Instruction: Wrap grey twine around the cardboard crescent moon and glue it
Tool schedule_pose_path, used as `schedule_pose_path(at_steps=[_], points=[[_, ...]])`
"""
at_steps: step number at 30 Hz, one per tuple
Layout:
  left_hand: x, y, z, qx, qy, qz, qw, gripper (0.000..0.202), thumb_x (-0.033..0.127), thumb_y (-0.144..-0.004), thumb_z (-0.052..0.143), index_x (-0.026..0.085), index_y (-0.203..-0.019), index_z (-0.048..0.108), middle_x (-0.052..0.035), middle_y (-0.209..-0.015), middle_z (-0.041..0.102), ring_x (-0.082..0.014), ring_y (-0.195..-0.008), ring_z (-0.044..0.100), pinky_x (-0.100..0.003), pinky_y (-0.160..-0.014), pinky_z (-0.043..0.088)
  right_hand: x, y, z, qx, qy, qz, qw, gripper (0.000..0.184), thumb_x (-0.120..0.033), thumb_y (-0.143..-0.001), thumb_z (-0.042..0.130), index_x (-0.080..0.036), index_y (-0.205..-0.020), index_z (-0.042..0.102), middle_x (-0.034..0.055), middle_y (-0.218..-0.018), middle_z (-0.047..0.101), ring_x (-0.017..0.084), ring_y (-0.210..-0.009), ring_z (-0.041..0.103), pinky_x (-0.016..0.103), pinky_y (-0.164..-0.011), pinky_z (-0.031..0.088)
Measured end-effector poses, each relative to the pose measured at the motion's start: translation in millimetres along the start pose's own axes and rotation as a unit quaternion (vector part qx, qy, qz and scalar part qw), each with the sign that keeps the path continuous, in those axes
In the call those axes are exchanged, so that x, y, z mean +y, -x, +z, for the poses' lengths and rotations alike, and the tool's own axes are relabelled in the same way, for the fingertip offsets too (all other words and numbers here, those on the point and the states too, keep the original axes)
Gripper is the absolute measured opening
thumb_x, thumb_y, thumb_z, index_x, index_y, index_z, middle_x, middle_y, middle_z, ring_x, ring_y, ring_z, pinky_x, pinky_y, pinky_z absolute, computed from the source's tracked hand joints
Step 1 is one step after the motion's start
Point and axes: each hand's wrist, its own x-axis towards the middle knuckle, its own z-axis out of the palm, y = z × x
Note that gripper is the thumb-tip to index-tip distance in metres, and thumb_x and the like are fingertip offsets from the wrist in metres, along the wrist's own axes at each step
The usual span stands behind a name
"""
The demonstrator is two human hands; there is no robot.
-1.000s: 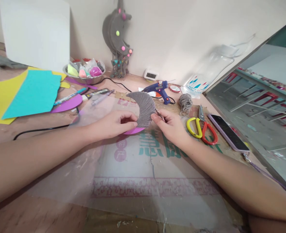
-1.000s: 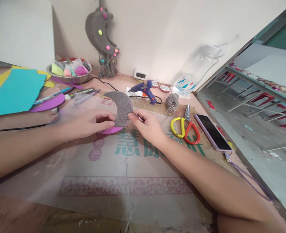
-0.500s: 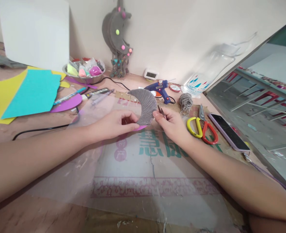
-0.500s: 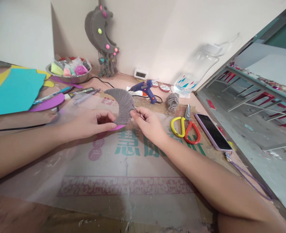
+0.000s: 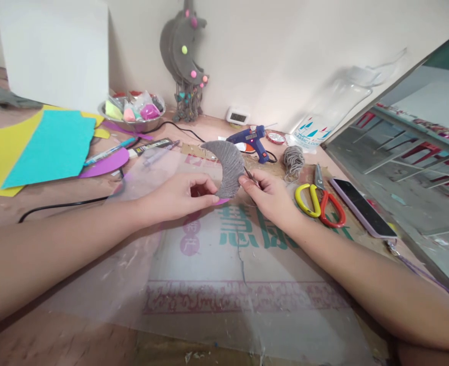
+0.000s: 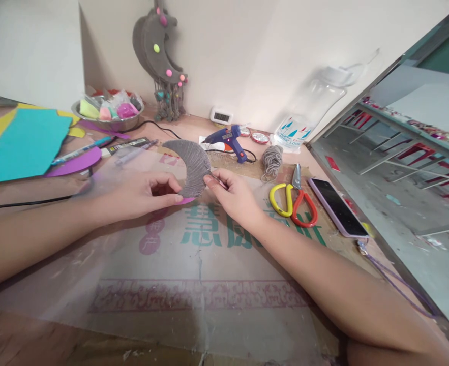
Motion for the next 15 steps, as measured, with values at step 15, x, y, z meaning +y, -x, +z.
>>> schedule_pose_path(at_steps=[15], points=[[2.1,-3.1,-1.8,0.005,0.073,-0.034,0.997,0.022,0.038,-0.080,0.059,0.016,-0.081,0.060,0.0016,-0.070,0.056,-0.0097,-0.060,0.048,-0.022,-0.055,0.038,-3.5,2.8,-1.6,0.008,-0.057,-0.016,0.998,0.027,-0.041,-0.084,0.058,-0.017,-0.071,0.052,-0.0049,-0.060,0.035,0.008,-0.054,0.030,0.023,-0.050,0.026]])
